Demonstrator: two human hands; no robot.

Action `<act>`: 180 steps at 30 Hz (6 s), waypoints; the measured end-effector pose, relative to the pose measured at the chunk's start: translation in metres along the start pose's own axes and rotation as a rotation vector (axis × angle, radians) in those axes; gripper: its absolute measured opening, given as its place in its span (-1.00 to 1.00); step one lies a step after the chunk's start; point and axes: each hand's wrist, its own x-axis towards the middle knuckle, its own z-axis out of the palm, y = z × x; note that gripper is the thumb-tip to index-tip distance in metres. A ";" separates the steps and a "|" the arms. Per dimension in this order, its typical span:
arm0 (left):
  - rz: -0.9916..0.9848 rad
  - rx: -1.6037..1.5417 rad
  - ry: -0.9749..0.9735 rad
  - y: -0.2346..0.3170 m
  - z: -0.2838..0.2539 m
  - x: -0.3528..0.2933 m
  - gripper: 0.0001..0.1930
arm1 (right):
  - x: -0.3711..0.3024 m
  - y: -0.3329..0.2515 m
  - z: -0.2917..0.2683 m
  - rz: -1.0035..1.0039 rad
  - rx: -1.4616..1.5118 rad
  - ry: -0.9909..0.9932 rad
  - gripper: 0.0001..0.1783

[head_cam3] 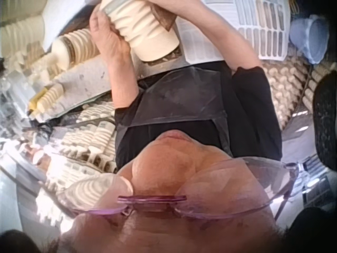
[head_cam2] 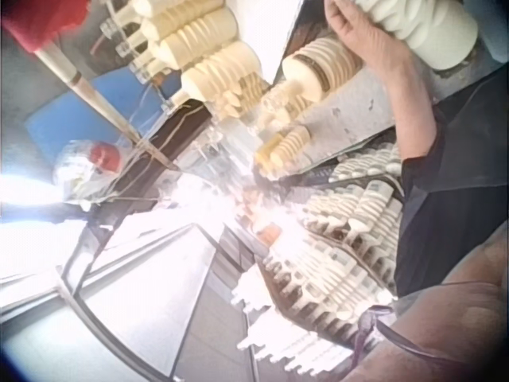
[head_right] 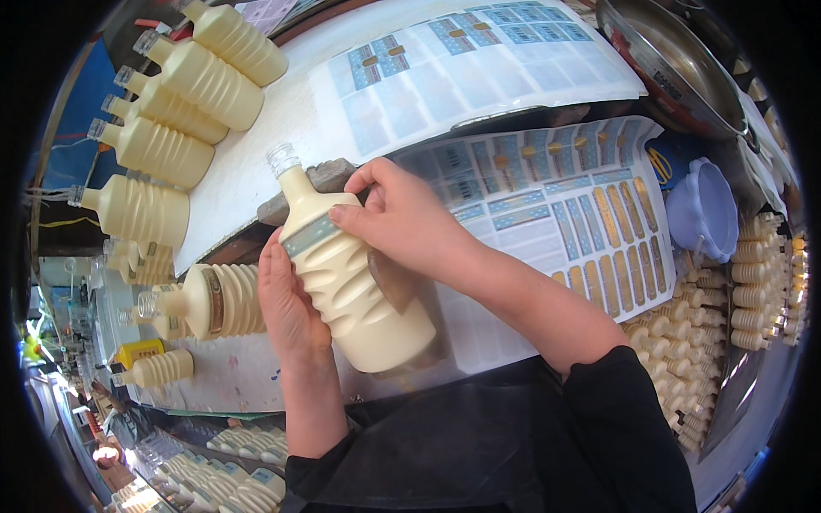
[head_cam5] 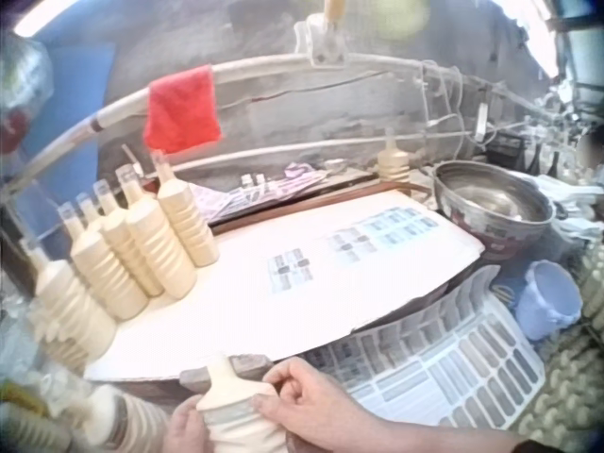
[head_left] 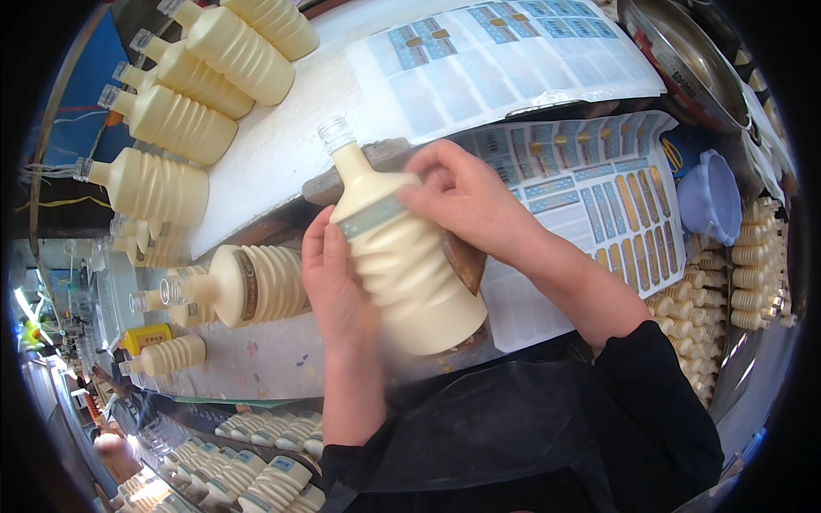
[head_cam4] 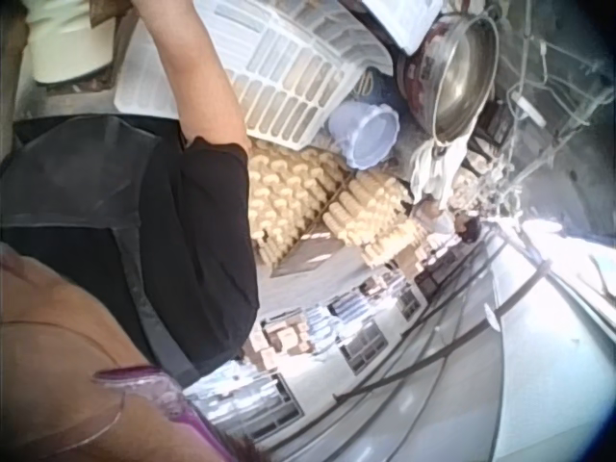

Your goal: The person repeatedly picks up cream-colored plastic bottles, applies rectangular labels to their sides, and places them on a metal workbench. The person handles the bottles one at a time, aligning and smoothing each label before setting the bottle down.

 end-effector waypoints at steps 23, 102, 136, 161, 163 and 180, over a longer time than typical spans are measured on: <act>-0.031 -0.033 -0.044 0.002 0.004 0.002 -0.71 | 0.001 -0.005 0.007 0.014 -0.239 0.083 -0.39; -0.060 -0.188 -0.040 0.006 0.013 -0.011 -0.74 | -0.034 -0.036 0.024 -0.398 -0.812 0.494 -0.75; -0.067 0.308 -0.166 0.015 0.020 -0.007 -0.48 | 0.023 -0.028 -0.007 -0.507 -0.622 0.320 -0.60; -0.134 -0.074 -0.214 0.007 0.006 -0.006 -0.59 | 0.029 -0.014 0.001 -0.429 -0.374 0.345 -0.58; -0.152 -0.113 -0.210 0.009 0.007 -0.008 -0.62 | 0.024 -0.026 0.013 -0.412 -0.473 0.330 -0.60; -0.123 -0.013 -0.159 0.003 0.007 -0.010 -0.60 | 0.007 -0.070 0.067 -0.308 -1.043 0.250 -0.64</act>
